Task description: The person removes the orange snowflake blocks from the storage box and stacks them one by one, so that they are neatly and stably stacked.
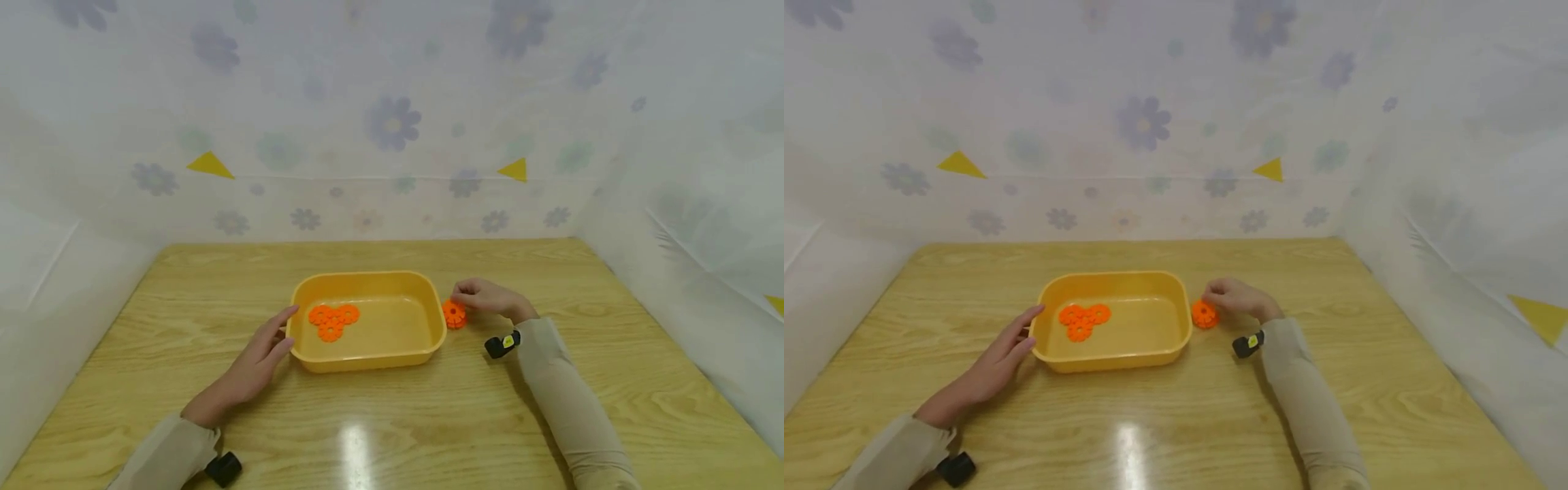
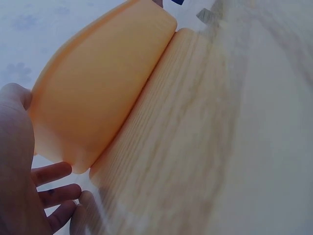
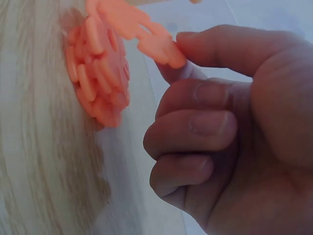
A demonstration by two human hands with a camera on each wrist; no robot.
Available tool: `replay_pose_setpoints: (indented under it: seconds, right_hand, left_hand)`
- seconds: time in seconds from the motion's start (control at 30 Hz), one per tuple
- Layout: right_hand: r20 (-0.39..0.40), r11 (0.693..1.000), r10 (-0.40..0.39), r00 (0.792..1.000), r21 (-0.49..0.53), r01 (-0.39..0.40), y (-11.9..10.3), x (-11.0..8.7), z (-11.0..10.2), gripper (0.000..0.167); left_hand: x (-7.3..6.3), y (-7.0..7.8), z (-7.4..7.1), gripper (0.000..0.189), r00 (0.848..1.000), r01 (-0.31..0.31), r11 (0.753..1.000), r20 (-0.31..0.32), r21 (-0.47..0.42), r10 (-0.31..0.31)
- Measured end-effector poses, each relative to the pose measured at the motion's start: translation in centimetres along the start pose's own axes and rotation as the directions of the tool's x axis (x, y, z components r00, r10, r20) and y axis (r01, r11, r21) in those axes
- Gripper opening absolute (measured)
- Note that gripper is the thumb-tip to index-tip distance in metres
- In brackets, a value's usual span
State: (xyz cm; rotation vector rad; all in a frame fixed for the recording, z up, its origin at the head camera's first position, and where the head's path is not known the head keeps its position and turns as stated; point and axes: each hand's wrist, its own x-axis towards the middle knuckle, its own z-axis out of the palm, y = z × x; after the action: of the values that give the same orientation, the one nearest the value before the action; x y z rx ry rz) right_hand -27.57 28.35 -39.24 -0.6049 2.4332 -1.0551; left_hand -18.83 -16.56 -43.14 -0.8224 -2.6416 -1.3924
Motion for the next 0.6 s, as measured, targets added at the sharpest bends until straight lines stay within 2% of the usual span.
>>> replay_pose_setpoints:
  seconds: [0.6]
  right_hand:
    - [-0.041, 0.996, 0.030, 0.999, -0.078, -0.033, 0.61, -0.07, 0.03, 0.022]
  left_hand:
    - [0.12, 0.15, -0.01, 0.049, 1.000, 0.007, 1.000, 0.009, -0.002, -0.007]
